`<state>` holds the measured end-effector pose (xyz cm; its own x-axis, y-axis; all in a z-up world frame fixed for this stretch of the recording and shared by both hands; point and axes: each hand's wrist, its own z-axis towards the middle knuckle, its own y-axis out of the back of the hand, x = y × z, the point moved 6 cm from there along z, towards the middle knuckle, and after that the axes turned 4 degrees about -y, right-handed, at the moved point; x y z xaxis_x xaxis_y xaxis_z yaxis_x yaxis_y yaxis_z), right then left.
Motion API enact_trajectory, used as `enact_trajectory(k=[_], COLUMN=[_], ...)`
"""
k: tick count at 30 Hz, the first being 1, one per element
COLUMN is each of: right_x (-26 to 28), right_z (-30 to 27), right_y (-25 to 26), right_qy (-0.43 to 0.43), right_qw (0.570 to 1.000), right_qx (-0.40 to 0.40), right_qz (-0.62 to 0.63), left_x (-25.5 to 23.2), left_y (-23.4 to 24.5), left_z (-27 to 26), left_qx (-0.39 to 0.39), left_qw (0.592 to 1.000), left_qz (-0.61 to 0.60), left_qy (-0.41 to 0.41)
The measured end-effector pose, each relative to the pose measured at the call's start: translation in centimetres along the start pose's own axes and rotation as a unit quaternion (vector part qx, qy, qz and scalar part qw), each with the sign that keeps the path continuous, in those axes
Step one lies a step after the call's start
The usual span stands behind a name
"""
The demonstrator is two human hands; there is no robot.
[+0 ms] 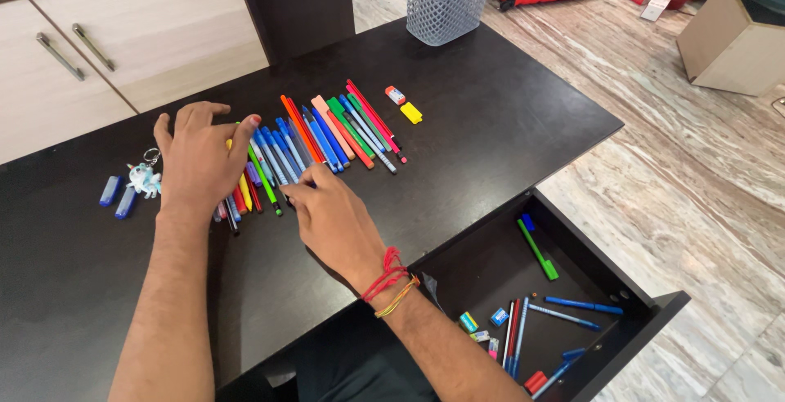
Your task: The person removes various pens, markers, and erasers from a drawer and arranges them in rows on a dark table. The items are handled one by one and placed in a neat line.
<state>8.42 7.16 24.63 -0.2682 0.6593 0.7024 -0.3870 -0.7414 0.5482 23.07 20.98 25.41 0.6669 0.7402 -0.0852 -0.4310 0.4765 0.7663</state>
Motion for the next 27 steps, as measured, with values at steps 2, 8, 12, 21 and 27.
enact_trajectory(k=[2, 8, 12, 21, 27], right_x=[0.0, 0.2, 0.0, 0.0, -1.2], right_z=[-0.1, -0.4, -0.6, -1.6, -4.1], right_y=[0.1, 0.2, 0.3, 1.4, 2.5], right_qy=[0.003, 0.022, 0.027, 0.015, -0.099], right_qw=[1.0, 1.0, 0.999, 0.998, 0.978], right_qx=[-0.002, -0.019, -0.022, -0.023, -0.003], right_qz=[0.0, -0.005, -0.002, 0.061, 0.181], left_x=[0.0, -0.3, -0.5, -0.7, 0.3], left_y=[0.0, 0.1, 0.2, -0.2, -0.5], left_z=[0.1, 0.1, 0.1, -0.2, -0.8], left_qx=[-0.001, -0.006, -0.006, -0.014, -0.043], left_qw=[1.0, 1.0, 1.0, 0.999, 0.995], left_qz=[0.004, -0.002, 0.006, 0.024, 0.039], left_qy=[-0.004, -0.009, -0.013, -0.039, -0.075])
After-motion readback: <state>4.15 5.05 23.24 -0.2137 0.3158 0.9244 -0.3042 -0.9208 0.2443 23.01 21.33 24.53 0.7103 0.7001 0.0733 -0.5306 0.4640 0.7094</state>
